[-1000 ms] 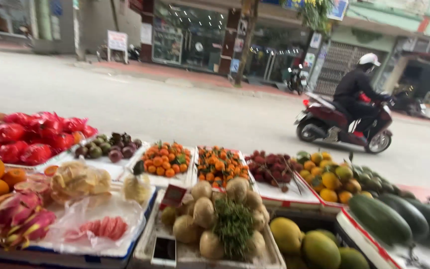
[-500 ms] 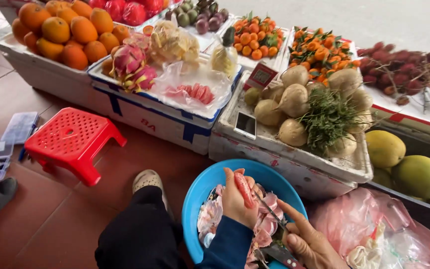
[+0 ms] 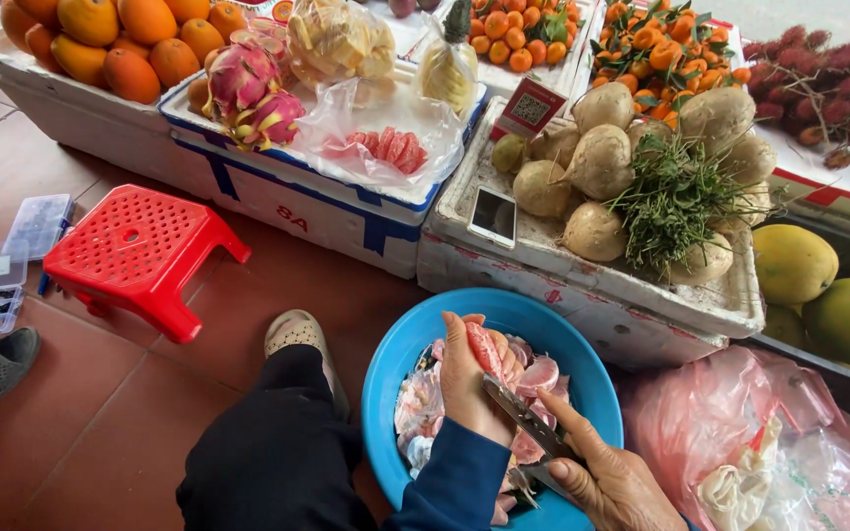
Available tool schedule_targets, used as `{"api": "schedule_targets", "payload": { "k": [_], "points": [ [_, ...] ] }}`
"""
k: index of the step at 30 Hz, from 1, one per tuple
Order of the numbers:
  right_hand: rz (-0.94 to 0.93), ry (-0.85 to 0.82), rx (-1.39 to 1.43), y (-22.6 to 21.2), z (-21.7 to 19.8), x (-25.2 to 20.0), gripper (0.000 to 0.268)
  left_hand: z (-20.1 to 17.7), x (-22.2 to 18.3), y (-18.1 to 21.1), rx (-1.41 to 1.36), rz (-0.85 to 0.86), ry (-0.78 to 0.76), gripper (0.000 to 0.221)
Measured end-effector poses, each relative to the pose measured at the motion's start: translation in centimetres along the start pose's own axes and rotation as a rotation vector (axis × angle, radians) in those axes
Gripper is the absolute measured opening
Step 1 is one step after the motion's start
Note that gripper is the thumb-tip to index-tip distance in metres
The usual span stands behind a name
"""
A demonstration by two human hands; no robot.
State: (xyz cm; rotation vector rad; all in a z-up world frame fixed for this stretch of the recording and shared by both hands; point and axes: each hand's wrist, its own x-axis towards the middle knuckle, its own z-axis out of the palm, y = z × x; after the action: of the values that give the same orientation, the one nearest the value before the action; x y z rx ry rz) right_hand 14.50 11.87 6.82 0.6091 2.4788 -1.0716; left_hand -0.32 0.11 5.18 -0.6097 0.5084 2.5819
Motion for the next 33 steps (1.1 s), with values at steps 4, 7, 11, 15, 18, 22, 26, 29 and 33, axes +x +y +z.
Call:
{"api": "schedule_targets", "payload": {
  "k": [4,7,11,15,18,22,26,29,33],
  "points": [
    [0.055,0.002,-0.007,-0.5,0.2,-0.1,0.085,0.0,-0.4,-0.1,0.01,0.021,-0.018,0.052],
    [0.136,0.095,-0.083,-0.7,0.8,-0.2,0.085,0.1,-0.7,-0.3,0.007,0.009,-0.019,0.052],
    [0.148,0.175,-0.157,-0.4,1.5,-0.2,0.085,0.8,-1.6,-0.1,0.025,-0.027,0.053,0.053],
    [-0.016,0.324,-0.204,-0.2,1.9,-0.1,0.081,0.3,-1.7,-0.3,0.022,-0.046,-0.019,0.051],
    [0.001,0.328,-0.262,-0.7,1.6,-0.1,0.082,0.4,-2.0,-0.4,-0.004,-0.073,-0.056,0.048],
    [-0.077,0.321,-0.285,-0.5,1.3,0.4,0.082,1.4,-3.0,-0.6,0.01,-0.119,0.036,0.047],
    [-0.135,0.312,-0.244,-1.1,0.8,0.4,0.081,1.9,-3.3,-0.3,0.061,-0.128,0.092,0.045],
    [-0.174,0.271,-0.216,-2.3,0.1,0.3,0.08,2.1,-3.7,-0.4,0.057,-0.145,0.11,0.045],
    [-0.201,0.163,0.019,-3.5,-0.6,0.1,0.079,2.0,-3.9,-0.6,0.086,-0.091,0.073,0.043]
  ]
}}
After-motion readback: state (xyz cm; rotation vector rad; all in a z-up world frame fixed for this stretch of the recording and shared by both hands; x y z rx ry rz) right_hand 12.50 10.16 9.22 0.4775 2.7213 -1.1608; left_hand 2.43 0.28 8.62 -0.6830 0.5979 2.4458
